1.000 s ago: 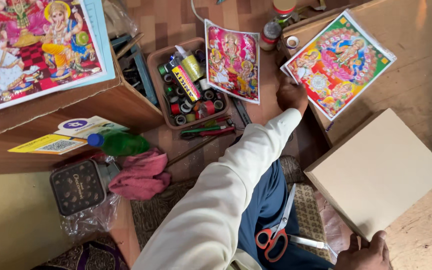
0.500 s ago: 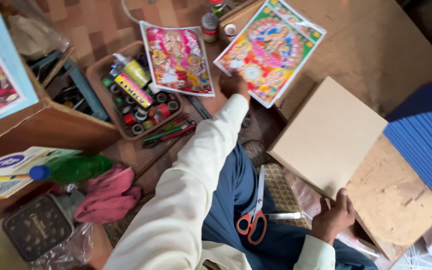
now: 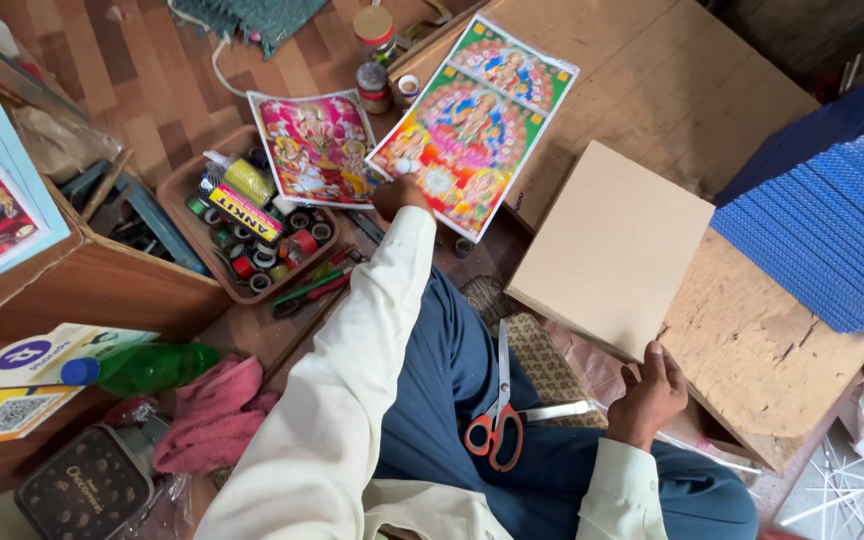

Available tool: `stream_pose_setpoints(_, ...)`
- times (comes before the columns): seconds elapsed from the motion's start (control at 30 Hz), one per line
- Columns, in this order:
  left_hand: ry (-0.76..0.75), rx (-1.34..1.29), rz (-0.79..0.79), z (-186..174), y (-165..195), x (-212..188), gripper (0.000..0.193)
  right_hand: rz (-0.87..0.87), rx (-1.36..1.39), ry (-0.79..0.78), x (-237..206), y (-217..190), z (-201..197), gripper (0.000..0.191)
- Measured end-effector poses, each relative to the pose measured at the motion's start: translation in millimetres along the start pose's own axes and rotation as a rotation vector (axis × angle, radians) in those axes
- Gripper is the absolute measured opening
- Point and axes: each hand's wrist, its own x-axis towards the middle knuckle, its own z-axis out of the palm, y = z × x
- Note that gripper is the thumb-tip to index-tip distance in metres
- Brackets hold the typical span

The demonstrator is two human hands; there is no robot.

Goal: The person assembles decorative cards by applying blue patterned tape to the edges of printed images mounted on cardboard. They use scissors to cut the tape and a lighter to seal the edges, then stack the finished cards.

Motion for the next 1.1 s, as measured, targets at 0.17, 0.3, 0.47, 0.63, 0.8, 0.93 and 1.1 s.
stream_pose_setpoints(0.17, -0.11, -0.327, 0.102, -37, 10, -9, 0.032, -0.075, 0.018, 0.031, 3, 1, -10, 0.023)
stream_pose_setpoints(0.3, -0.579, -0.724, 0.176, -86, 36, -38, 0.035, -0.209, 0.018, 0.078, 8, 10, -16, 0.021)
stream_pose_setpoints(0.47, -0.755, -0.189, 0.956, -142, 111, -97, 0.016, -0.49, -0.09, 0.025, -8, 4, -8, 0.017)
stream_pose_setpoints(0.63, -1.095, 0.257, 1.457, -195, 164, -170, 0.007, -0.744, -0.384, -0.236, -54, -37, 1, 0.019)
stream_pose_setpoints(0.8, -1.269, 0.318, 1.705, -215, 186, -213, 0.01, -0.945, -0.51, -0.391, -76, -75, 5, 0.012)
stream_pose_setpoints(0.93, -1.316, 0.257, 1.757, -213, 189, -238, 0.009, -0.861, -0.463, -0.432, -82, -78, 1, 0.069)
stream_pose_setpoints(1.1, -1.25, 0.019, 1.66, -192, 196, -251, 0.012, -0.504, -0.101, -0.134, -59, -51, -25, 0.064)
